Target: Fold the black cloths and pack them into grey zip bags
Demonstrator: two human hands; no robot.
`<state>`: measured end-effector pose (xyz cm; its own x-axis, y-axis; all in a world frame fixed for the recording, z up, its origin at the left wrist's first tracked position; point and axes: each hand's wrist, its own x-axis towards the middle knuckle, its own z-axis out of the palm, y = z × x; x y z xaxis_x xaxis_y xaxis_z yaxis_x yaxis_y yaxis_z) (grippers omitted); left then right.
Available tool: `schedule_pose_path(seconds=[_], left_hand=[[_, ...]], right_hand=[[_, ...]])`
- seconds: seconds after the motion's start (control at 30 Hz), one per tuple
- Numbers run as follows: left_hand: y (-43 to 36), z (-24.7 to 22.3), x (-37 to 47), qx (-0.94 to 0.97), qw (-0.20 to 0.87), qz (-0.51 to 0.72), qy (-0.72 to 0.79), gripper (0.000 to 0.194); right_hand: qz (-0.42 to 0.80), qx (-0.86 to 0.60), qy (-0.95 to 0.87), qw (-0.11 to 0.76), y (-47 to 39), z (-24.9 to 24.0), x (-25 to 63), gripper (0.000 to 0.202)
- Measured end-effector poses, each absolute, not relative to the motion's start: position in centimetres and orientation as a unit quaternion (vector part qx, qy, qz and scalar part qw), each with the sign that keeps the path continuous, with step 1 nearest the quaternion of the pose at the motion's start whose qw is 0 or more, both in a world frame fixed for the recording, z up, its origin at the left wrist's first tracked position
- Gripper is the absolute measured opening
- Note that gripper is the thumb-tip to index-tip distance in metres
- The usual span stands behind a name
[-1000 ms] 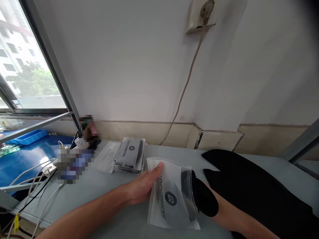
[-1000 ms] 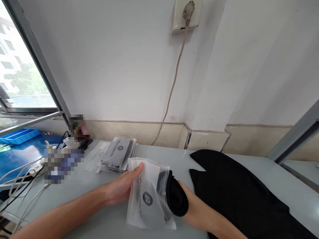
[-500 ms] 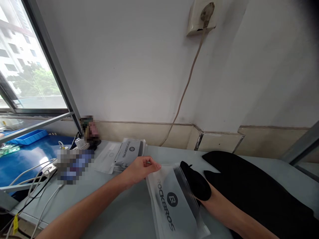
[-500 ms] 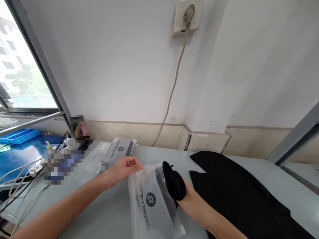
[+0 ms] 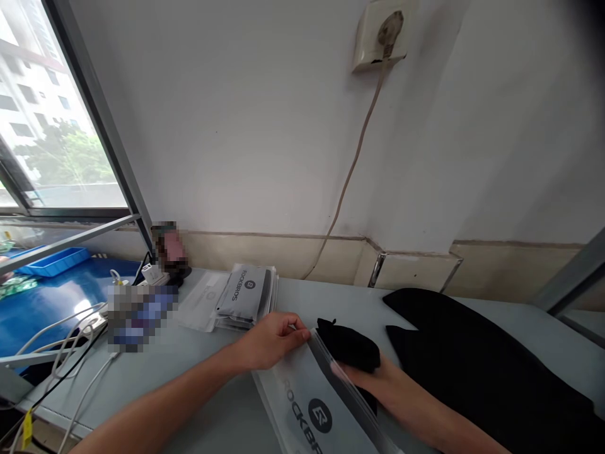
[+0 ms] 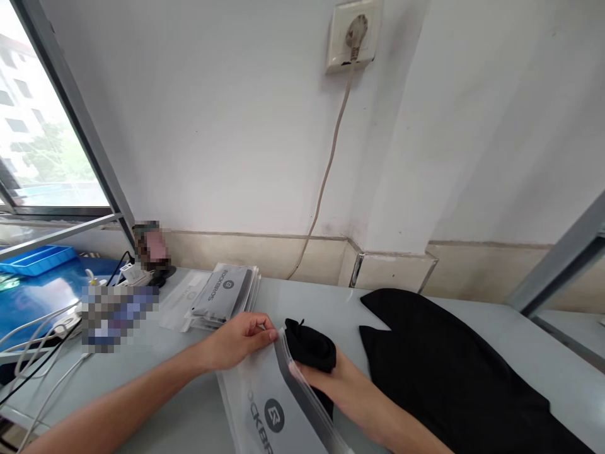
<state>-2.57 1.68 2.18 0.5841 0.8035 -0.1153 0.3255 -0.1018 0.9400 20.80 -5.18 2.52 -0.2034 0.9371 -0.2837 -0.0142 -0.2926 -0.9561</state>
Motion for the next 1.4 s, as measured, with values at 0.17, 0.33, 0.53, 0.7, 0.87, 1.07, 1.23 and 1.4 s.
schedule_pose_path(seconds=[0.17,0.33,0.53,0.7,0.87,1.07,1.23,1.4], left_hand=[[1.4,2.5,-2.0,0.706,0.497,0.275,0.423,0.05],[1.1,3.2,-1.9,0.717,0.482,0.279,0.419,0.049],[0.3,3.9,-1.8,0.76,0.412,0.253,0.435,0.042],[0.4,3.6,-1.7,0.763,0.389,0.27,0.44,0.04],[1.5,2.8,-2.3,0.73,0.473,0.23,0.437,0.051],[1.9,2.6,-2.2,0.709,0.517,0.229,0.421,0.056],[0.6,2.7,-1.3,0.709,0.503,0.273,0.412,0.049],[0.1,3.0,-0.9,0.728,0.466,0.301,0.403,0.039]], right_hand=[[0.638,-0.521,-0.389,0.412,-4.7,2.4,20.4,0.05],[0.664,-0.502,-0.389,0.394,-4.6,2.1,21.2,0.045],[0.663,-0.506,-0.469,0.29,-4.6,1.4,22.5,0.052],[0.622,-0.535,-0.489,0.295,-4.7,0.9,21.8,0.05],[0.58,-0.562,-0.484,0.337,-5.2,1.8,20.9,0.049],[0.574,-0.547,-0.543,0.276,-5.0,1.8,21.7,0.035],[0.575,-0.526,-0.572,0.255,-4.8,1.3,22.4,0.033],[0.605,-0.545,-0.522,0.254,-5.1,2.0,21.9,0.037]])
